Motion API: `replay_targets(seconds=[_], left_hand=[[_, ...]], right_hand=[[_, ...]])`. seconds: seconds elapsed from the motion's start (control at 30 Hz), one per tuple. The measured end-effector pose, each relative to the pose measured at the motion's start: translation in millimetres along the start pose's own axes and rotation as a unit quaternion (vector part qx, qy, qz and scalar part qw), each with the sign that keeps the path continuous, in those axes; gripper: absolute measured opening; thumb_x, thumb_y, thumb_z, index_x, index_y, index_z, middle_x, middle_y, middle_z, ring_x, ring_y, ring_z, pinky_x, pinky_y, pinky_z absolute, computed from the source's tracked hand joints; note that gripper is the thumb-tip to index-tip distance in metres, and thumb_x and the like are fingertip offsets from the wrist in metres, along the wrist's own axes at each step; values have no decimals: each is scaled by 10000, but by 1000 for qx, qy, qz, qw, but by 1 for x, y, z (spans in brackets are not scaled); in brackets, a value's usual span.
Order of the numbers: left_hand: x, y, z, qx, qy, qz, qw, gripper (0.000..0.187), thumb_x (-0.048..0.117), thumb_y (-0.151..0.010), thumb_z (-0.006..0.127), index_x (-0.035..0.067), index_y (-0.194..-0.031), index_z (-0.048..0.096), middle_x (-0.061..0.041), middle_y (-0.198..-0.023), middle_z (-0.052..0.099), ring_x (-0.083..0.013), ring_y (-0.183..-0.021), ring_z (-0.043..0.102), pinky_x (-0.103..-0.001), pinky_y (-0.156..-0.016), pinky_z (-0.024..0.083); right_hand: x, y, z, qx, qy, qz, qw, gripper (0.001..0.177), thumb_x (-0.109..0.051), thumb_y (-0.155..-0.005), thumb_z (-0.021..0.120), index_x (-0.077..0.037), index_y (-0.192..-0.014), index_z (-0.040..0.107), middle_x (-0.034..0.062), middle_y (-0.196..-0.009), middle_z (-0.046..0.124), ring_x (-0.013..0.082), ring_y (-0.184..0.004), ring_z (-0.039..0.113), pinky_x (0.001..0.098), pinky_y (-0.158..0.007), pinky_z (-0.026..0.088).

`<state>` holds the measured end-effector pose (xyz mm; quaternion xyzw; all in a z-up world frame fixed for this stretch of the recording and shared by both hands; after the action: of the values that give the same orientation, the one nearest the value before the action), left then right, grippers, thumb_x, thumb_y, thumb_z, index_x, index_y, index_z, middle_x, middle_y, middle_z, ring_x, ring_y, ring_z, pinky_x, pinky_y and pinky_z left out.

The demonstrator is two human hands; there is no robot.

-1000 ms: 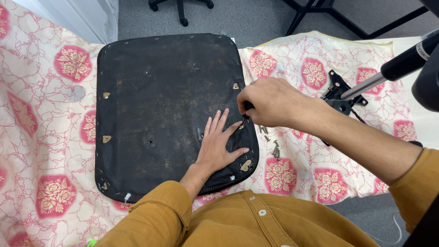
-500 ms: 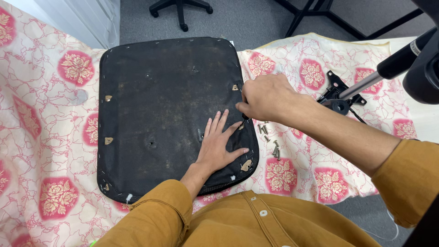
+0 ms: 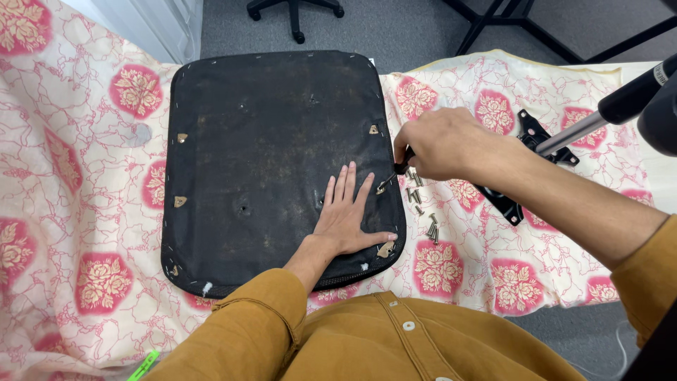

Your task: The person uses a screwdriver to remove screws from the underside of a chair seat. They place the removed screws on the patterned cloth beside the seat. The clip shows only the disassembly phase; reassembly is not shown.

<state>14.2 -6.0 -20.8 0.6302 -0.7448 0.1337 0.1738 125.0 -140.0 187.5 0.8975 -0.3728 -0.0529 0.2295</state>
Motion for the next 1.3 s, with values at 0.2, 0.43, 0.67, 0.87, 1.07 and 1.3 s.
replay_targets(seconds=[0.2,0.43,0.67,0.87,1.07,1.3], left_hand=[[-2,2,-5,-8,-19,1,1000,1362,892,-684,647,50,-1617,122,-328,-1654,-3,-439,-1552,-60,-554,-1230,-16],[2,0,-7,-28,-4,-11,1000,1365,880,-681,653,60,-1622,101,-324,-1652,-22,-435,-1548,-90,-542,-1234,-31],[26,-14,-38,78,230,-107,964,1131,643,-793,735,63,-1599,194,-274,-1629,239,-407,-1527,204,-505,-1220,194],[44,-28,-69,159,313,-131,927,436,333,-919,685,111,-1292,648,-150,-1002,731,-296,-924,713,-427,-839,534],[22,-23,-42,56,342,-248,905,233,291,-962,629,135,-1016,792,-74,-723,716,-203,-677,690,-387,-677,501],[-22,-31,-5,-10,478,-321,817,261,311,-937,715,73,-853,783,31,-534,534,-90,-429,436,-287,-445,374]], right_hand=[[-11,3,20,44,-47,91,994,379,-343,-999,541,-89,-1027,821,195,-961,753,369,-964,731,482,-918,552],[23,-4,12,-3,-186,132,974,384,-416,-941,550,-149,-1097,779,67,-801,843,227,-801,747,434,-810,548],[52,-7,-4,-49,-313,142,938,411,-388,-949,593,-69,-1041,835,56,-783,803,157,-649,638,334,-576,516],[45,-13,13,-65,-410,113,903,443,-449,-956,538,-115,-1063,809,42,-878,788,123,-645,626,296,-606,527],[62,-37,69,-6,-575,167,801,464,-420,-1040,430,-82,-1214,697,77,-1005,788,148,-750,723,323,-685,616],[64,-72,160,11,-490,157,857,277,-223,-871,708,-74,-1090,788,118,-961,804,207,-840,768,372,-699,635]])
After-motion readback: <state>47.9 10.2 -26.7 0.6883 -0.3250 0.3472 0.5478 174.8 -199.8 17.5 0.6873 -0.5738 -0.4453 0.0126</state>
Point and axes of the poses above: each hand's wrist, its own y-axis away from the middle knuckle, its own z-axis out of the palm, x = y × z, the point moved 1 cm from there along -y, towards the middle knuckle
